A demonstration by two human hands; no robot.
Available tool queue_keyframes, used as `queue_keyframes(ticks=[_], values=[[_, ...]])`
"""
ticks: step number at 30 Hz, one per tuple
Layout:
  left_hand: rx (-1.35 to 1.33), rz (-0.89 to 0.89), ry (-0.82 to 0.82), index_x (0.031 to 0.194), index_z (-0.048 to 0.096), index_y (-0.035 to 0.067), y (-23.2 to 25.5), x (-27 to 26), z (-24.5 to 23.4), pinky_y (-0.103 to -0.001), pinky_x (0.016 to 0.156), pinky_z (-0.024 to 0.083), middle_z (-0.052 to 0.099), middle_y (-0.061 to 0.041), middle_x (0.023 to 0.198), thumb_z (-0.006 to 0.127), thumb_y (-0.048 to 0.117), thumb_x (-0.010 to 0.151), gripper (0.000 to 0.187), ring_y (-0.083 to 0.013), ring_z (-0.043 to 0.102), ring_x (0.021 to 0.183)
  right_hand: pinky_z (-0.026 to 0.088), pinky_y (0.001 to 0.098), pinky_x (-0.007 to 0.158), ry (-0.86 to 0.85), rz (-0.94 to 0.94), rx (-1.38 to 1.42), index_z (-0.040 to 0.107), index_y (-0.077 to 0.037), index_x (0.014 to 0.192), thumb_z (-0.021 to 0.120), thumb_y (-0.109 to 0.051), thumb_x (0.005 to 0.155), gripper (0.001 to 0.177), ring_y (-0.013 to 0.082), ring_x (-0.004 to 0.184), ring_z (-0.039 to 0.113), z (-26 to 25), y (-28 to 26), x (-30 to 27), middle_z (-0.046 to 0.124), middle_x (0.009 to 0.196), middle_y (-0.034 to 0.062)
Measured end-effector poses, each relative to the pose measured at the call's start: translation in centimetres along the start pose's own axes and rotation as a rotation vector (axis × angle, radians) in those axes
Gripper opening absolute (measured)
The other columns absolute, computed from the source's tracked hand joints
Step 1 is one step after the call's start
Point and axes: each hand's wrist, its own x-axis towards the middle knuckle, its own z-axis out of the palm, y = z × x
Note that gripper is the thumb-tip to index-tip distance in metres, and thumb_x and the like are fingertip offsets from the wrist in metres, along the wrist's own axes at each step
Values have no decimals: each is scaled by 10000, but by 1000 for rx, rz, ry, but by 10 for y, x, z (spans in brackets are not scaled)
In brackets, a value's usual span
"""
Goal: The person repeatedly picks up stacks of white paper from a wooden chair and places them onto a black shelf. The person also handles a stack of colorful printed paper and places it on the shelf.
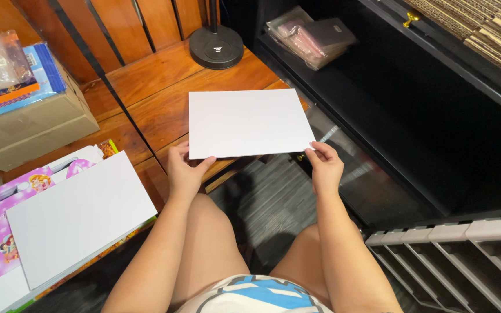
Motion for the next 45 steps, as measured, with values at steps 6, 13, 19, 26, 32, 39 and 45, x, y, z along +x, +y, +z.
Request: queue_keyframes(ticks=[6, 13, 19, 26, 32, 39, 45], values=[[-379, -57, -40, 1246, 407, -63, -57, 25, 21, -264, 967, 586, 520, -229, 1431, 916, -6, 746, 716, -281, 630, 1246, 619, 207, 880, -18, 20, 29, 749, 21, 1133, 864, 47, 800, 353, 77, 933, 678, -6, 4, 5, 611, 1365, 142], [-457, -84, -116, 1601, 205, -67, -63, 31, 17, -287, 972, 618, 518, -237, 1450, 808, -78, 835, 975, -206, 685, 1098, 629, 189, 839, -33, 55, 35, 739, 33, 1155, 869, 71, 777, 402, 47, 871, 694, -8, 2, 6, 684, 1298, 143], [-466, -53, -108, 1568, 302, -83, -73, 35, 26, -281, 962, 629, 489, -252, 1513, 818, -117, 804, 923, -205, 693, 1108, 645, 188, 795, -39, 88, 103, 694, 34, 1259, 870, 71, 780, 512, 71, 783, 727, -4, -1, 5, 759, 1015, 107], [-479, -73, -51, 1537, 378, -72, -63, 29, 27, -289, 969, 626, 550, -244, 1454, 836, -90, 796, 870, -213, 694, 1127, 661, 234, 810, -31, 85, 141, 697, 44, 1233, 886, 70, 758, 512, 94, 817, 734, -4, -7, 4, 734, 1098, 174], [-472, -62, -21, 1523, 395, -83, -67, 30, 30, -286, 1006, 597, 554, -243, 1451, 835, -71, 811, 837, -222, 670, 1186, 650, 224, 858, -20, 62, 136, 703, 53, 1203, 878, 40, 790, 449, 70, 889, 706, -3, -8, -1, 664, 1336, 192], [-410, -81, -24, 1526, 371, -89, -56, 25, 30, -307, 979, 610, 566, -279, 1446, 847, -73, 795, 872, -260, 690, 1177, 655, 252, 853, -45, 44, 162, 678, 43, 1245, 863, 87, 774, 508, 119, 889, 745, -4, -3, -2, 717, 1234, 147], [-406, -106, -17, 1531, 340, -112, -54, 25, 33, -324, 982, 603, 545, -318, 1455, 836, -86, 791, 891, -308, 677, 1200, 648, 279, 883, -48, 50, 222, 554, 14, 1252, 861, 91, 774, 573, 171, 931, 756, -5, 11, 1, 682, 1292, 177]])
